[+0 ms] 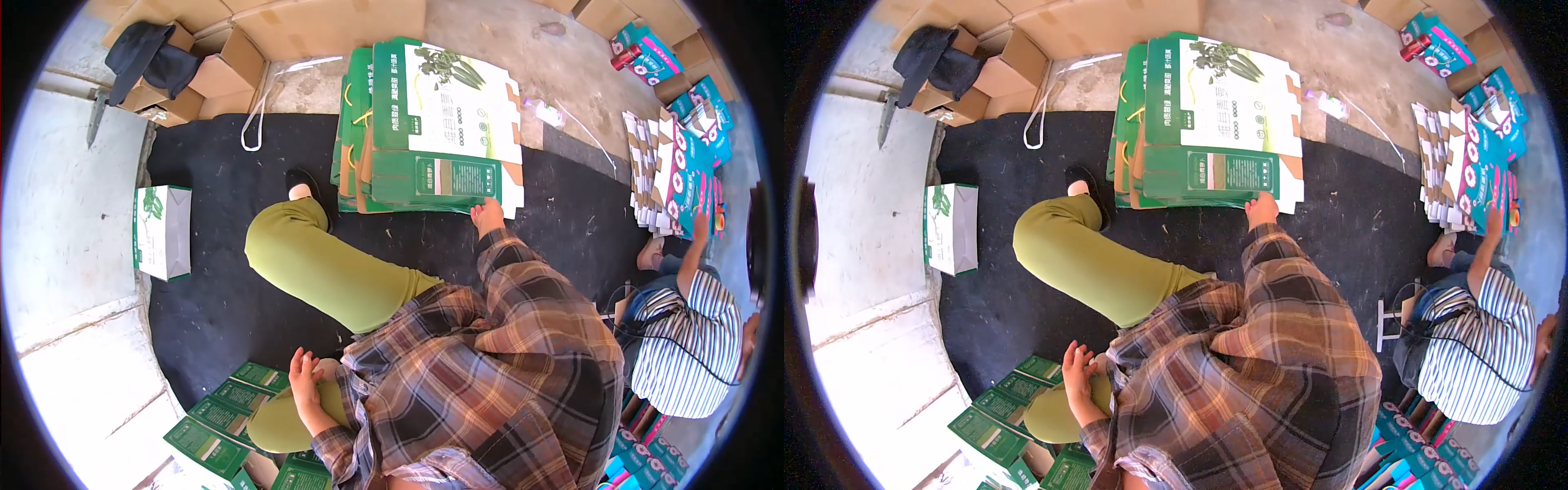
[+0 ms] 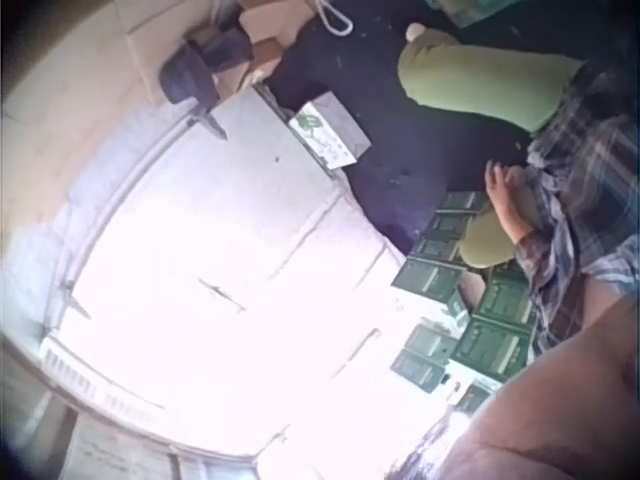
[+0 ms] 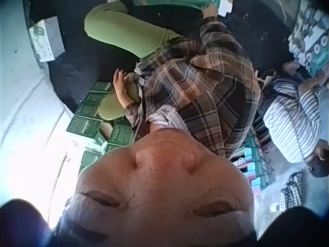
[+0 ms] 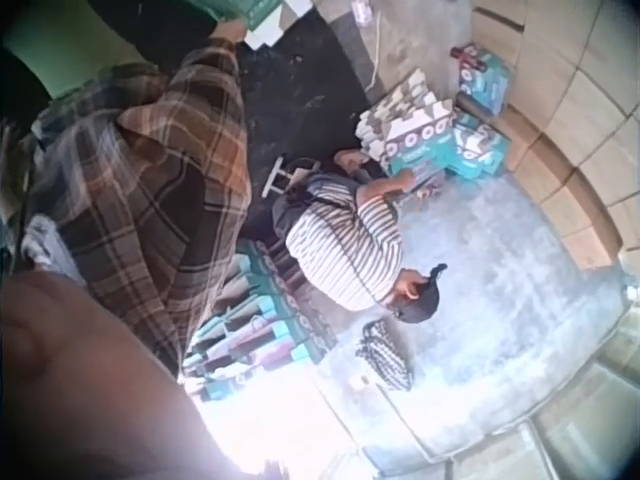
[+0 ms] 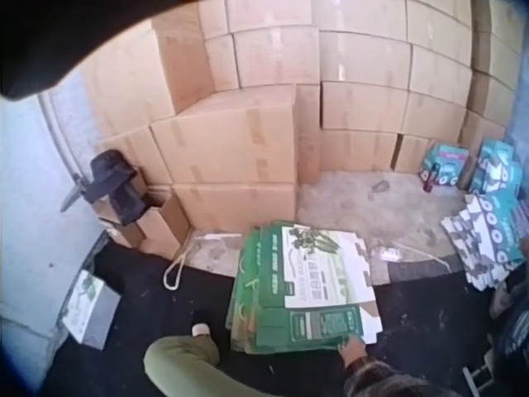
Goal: The person takes flat cardboard blanks from a pile, folds them into boxes by hand, and stacks the assembled boxes onto a stack.
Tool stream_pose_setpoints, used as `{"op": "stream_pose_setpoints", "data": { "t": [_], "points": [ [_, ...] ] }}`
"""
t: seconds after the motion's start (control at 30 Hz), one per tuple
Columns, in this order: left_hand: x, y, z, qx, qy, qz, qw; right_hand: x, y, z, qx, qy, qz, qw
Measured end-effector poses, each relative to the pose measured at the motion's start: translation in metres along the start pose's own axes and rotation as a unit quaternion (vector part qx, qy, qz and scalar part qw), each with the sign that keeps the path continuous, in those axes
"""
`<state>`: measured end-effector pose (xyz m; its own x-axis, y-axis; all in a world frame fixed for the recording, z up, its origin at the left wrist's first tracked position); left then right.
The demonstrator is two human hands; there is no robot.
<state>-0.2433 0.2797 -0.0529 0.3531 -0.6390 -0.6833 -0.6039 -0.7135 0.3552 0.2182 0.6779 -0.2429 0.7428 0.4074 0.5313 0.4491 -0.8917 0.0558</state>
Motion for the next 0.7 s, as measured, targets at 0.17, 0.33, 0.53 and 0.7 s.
{"op": "stream_pose_setpoints", "data": {
  "t": [0.17, 0.33, 0.53, 0.7],
  "points": [
    [0.000, -0.004, 0.000, -0.006, 0.011, 0.030, 0.999, 0.006, 0.001, 0.026, -0.002, -0.033, 0.007, 0.999],
    [0.006, 0.001, 0.003, -0.016, 0.028, 0.014, 0.999, 0.013, -0.012, 0.041, 0.094, -0.050, 0.036, 0.994],
    [-0.002, -0.003, 0.002, -0.015, 0.028, 0.016, 0.999, 0.047, -0.038, 0.012, 0.184, -0.045, 0.175, 0.966],
    [0.000, 0.003, 0.005, -0.015, 0.016, 0.008, 1.000, 0.087, -0.047, -0.052, 0.248, -0.027, 0.130, 0.960]
  ]
}}
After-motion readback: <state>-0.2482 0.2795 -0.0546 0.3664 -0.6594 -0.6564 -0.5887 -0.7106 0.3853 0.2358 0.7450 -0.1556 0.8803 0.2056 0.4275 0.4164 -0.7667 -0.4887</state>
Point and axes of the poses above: each hand's wrist, its own z-axis towards the middle knuckle, its own y-axis out of the back of the hand, x = y × z, the point moved 7 cm from there along z, towards the middle knuckle, and after that the axes turned 10 degrees about -x, right-handed, at the moved point
